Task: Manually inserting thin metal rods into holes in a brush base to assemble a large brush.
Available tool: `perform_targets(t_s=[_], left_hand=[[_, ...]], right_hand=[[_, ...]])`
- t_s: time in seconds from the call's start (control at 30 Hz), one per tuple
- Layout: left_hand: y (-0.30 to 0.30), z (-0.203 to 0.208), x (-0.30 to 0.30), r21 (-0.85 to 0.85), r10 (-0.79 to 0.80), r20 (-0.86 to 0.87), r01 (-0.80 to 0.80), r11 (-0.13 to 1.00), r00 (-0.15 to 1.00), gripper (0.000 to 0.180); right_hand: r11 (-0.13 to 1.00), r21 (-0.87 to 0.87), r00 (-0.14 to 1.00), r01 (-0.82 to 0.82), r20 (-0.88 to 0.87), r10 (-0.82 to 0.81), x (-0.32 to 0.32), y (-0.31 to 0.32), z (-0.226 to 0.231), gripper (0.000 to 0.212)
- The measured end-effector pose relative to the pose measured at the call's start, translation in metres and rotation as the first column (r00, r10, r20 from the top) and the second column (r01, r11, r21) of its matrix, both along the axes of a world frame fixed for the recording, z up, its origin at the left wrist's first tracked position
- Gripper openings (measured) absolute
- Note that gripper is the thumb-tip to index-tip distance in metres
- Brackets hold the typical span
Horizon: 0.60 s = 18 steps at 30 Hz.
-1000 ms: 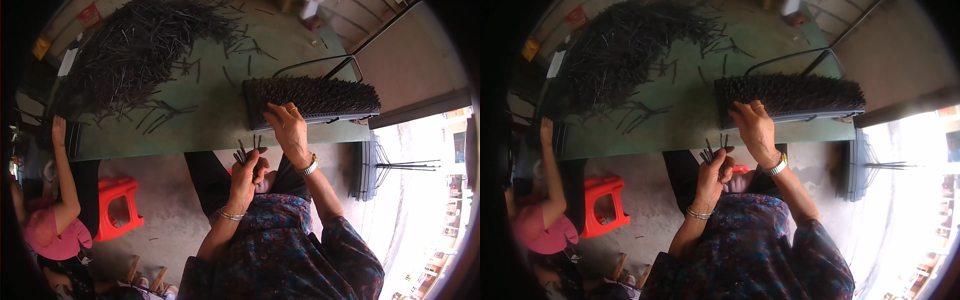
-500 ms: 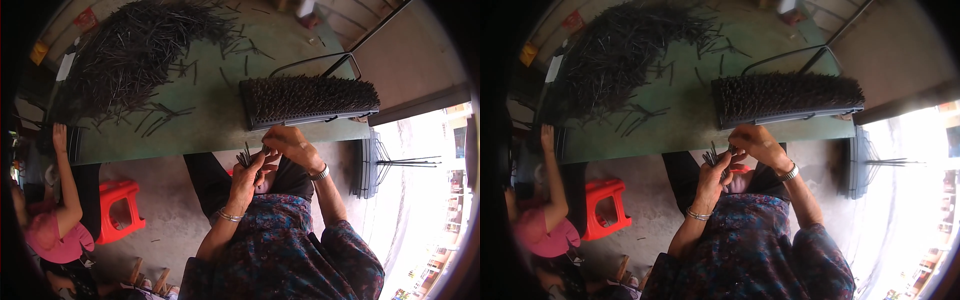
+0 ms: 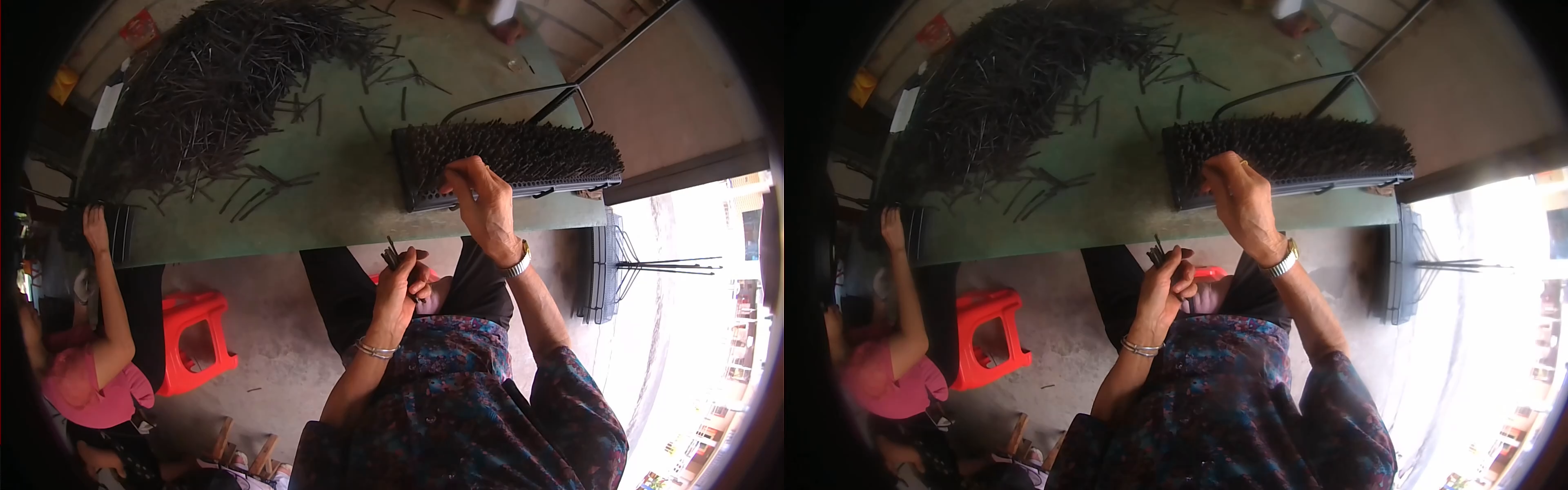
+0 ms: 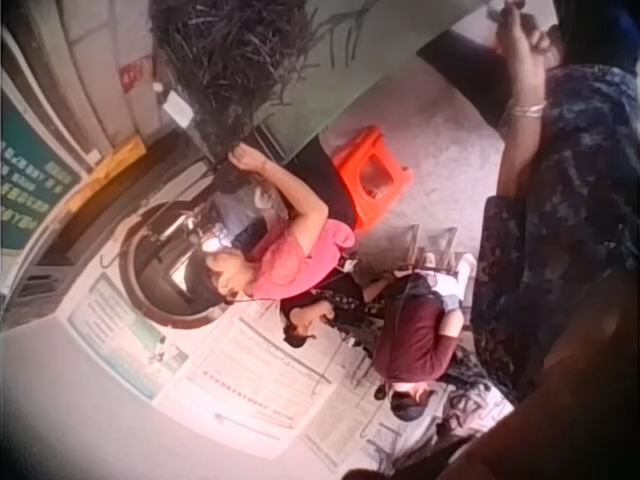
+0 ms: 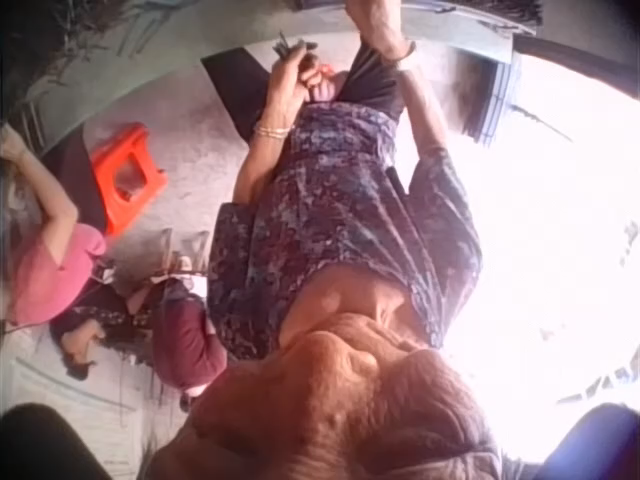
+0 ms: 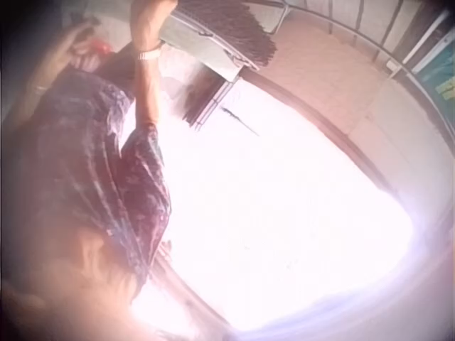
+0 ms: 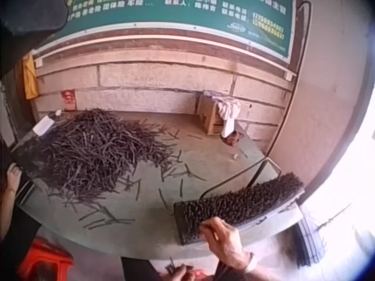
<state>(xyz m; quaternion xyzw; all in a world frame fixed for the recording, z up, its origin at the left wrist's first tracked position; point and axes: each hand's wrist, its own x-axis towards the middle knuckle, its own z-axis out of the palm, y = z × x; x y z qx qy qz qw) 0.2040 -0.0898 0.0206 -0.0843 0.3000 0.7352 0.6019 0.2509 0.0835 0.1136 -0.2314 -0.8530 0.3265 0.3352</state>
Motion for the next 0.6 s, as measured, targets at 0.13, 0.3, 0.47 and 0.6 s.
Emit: perform_targets(t_s=[0.13, 0.3, 0.47, 0.6], left_hand=[[0.001, 0.008, 0.003, -0.050, 0.020, 0.005, -0.020, 0.999, 1.000, 0.027], [-0.002, 0.015, 0.004, -0.121, 0.042, -0.076, -0.051, 0.991, 0.996, 0.025], [-0.011, 0.012, -0.020, -0.210, 0.013, -0.173, -0.050, 0.976, 0.985, 0.019], [-0.019, 0.011, -0.067, -0.308, 0.103, -0.435, -0.255, 0.917, 0.895, 0.017]], right_hand=[[1.000, 0.003, 0.999, 0.031, 0.031, -0.031, 0.002, -0.003, 0.001, 0.007], [1.000, 0.026, 1.000, -0.012, 0.001, 0.012, 0.001, -0.004, 0.001, 0.008], [0.996, 0.061, 0.998, -0.060, -0.005, 0.061, 0.001, 0.009, -0.008, 0.011], [0.981, 0.117, 0.988, -0.154, 0.032, 0.151, -0.002, 0.011, 0.001, 0.012]])
